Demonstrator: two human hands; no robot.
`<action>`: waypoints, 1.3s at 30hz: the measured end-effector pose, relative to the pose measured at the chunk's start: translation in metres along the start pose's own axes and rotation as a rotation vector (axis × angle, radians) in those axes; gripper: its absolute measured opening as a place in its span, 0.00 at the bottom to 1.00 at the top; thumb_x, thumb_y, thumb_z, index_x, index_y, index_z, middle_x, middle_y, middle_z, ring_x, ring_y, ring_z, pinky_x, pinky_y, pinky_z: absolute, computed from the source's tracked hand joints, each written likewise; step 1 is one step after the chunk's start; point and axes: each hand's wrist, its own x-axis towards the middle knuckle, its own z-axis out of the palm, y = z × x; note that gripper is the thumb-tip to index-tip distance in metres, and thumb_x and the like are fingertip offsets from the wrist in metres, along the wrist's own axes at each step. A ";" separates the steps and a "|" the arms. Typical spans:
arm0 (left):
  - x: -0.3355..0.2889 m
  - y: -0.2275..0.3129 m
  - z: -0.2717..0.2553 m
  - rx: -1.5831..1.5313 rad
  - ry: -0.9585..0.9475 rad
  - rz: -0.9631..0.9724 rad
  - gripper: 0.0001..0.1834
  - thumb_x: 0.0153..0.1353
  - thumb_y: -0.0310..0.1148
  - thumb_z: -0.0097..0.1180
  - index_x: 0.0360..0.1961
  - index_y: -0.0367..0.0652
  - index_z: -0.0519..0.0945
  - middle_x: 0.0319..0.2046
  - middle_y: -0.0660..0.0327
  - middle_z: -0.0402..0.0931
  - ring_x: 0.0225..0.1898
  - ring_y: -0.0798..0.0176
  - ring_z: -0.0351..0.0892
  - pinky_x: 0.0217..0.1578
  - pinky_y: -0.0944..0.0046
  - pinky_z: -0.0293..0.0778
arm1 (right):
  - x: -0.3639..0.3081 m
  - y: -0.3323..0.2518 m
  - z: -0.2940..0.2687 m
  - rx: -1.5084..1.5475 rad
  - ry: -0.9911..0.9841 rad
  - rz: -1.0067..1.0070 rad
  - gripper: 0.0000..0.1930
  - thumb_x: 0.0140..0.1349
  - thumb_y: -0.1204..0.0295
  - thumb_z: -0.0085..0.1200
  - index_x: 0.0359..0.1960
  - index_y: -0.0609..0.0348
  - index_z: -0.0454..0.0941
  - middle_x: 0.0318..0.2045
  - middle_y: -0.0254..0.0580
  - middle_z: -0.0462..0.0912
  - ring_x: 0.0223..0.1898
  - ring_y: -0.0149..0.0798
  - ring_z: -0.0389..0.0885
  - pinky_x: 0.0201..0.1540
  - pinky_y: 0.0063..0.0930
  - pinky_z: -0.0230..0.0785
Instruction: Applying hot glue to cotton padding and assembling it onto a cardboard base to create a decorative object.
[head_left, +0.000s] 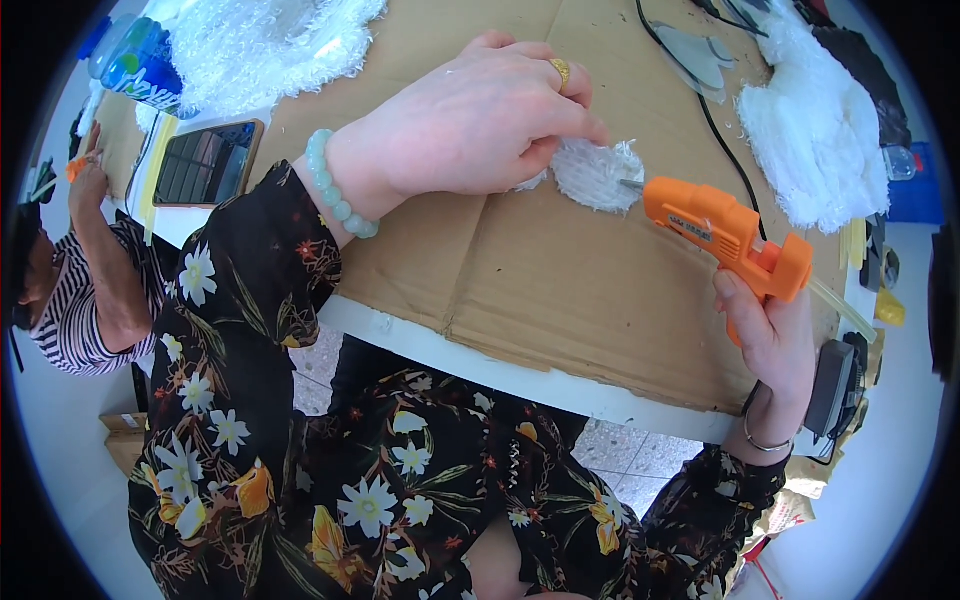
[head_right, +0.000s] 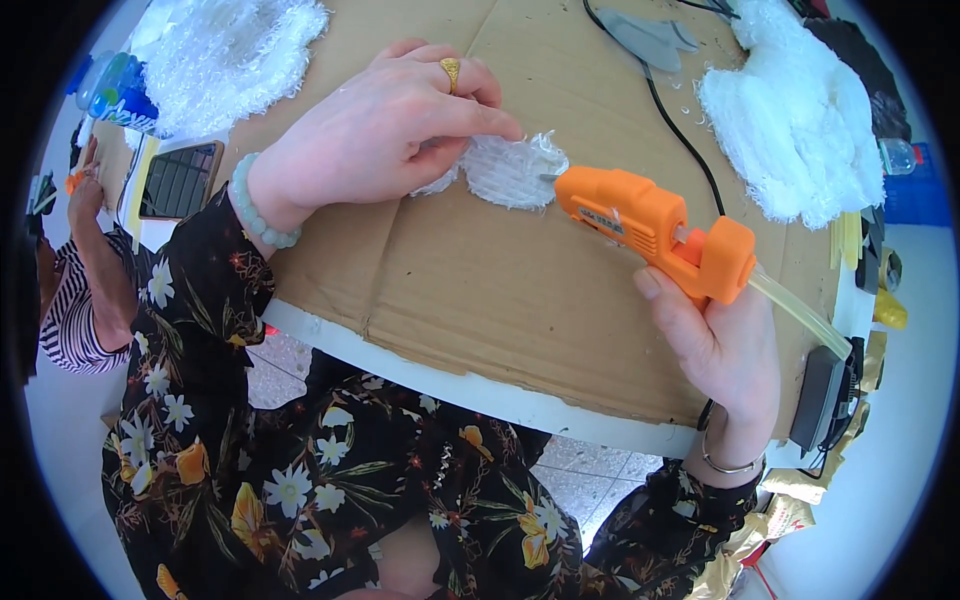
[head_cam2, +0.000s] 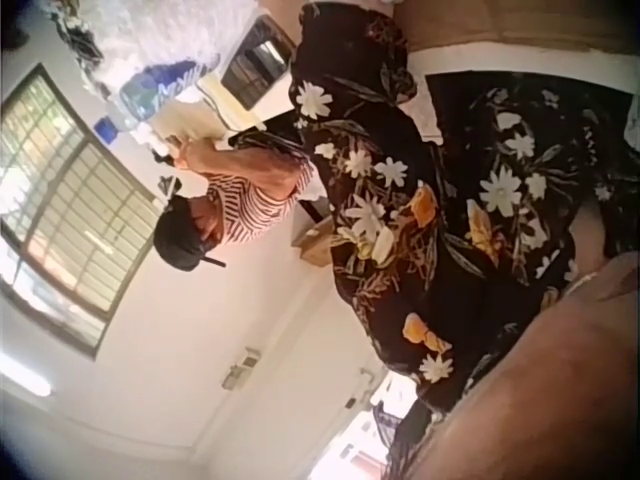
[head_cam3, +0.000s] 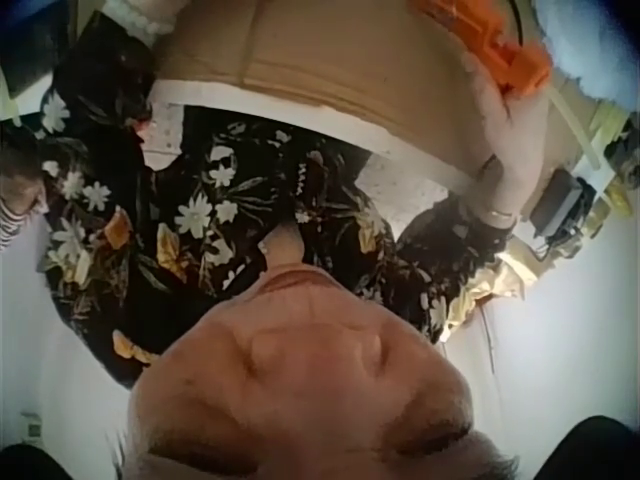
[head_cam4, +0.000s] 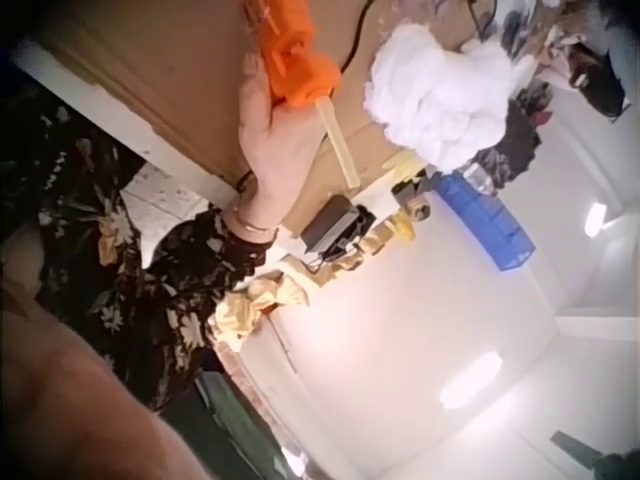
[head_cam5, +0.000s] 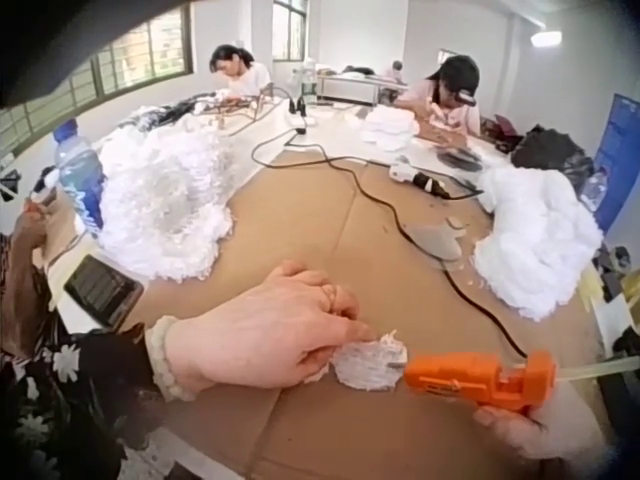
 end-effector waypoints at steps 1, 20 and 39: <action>0.001 -0.001 0.002 -0.005 0.000 0.004 0.18 0.47 0.22 0.50 0.39 0.50 0.83 0.35 0.65 0.76 0.43 0.59 0.74 0.47 0.57 0.65 | -0.001 0.001 0.000 -0.001 0.001 0.004 0.11 0.62 0.66 0.52 0.37 0.63 0.73 0.23 0.31 0.73 0.25 0.24 0.70 0.28 0.21 0.64; 0.000 0.002 -0.004 0.007 -0.022 -0.011 0.18 0.47 0.23 0.50 0.40 0.50 0.83 0.36 0.64 0.76 0.43 0.59 0.74 0.48 0.57 0.65 | -0.002 -0.004 0.004 0.034 -0.064 -0.071 0.12 0.62 0.67 0.53 0.40 0.64 0.74 0.22 0.30 0.73 0.25 0.24 0.69 0.28 0.21 0.62; 0.000 -0.002 0.006 -0.016 0.009 0.016 0.18 0.47 0.20 0.51 0.40 0.48 0.81 0.36 0.66 0.74 0.38 0.59 0.72 0.51 0.59 0.63 | 0.001 -0.011 0.009 0.025 -0.076 -0.010 0.12 0.61 0.67 0.53 0.41 0.64 0.74 0.22 0.30 0.73 0.24 0.23 0.68 0.27 0.20 0.62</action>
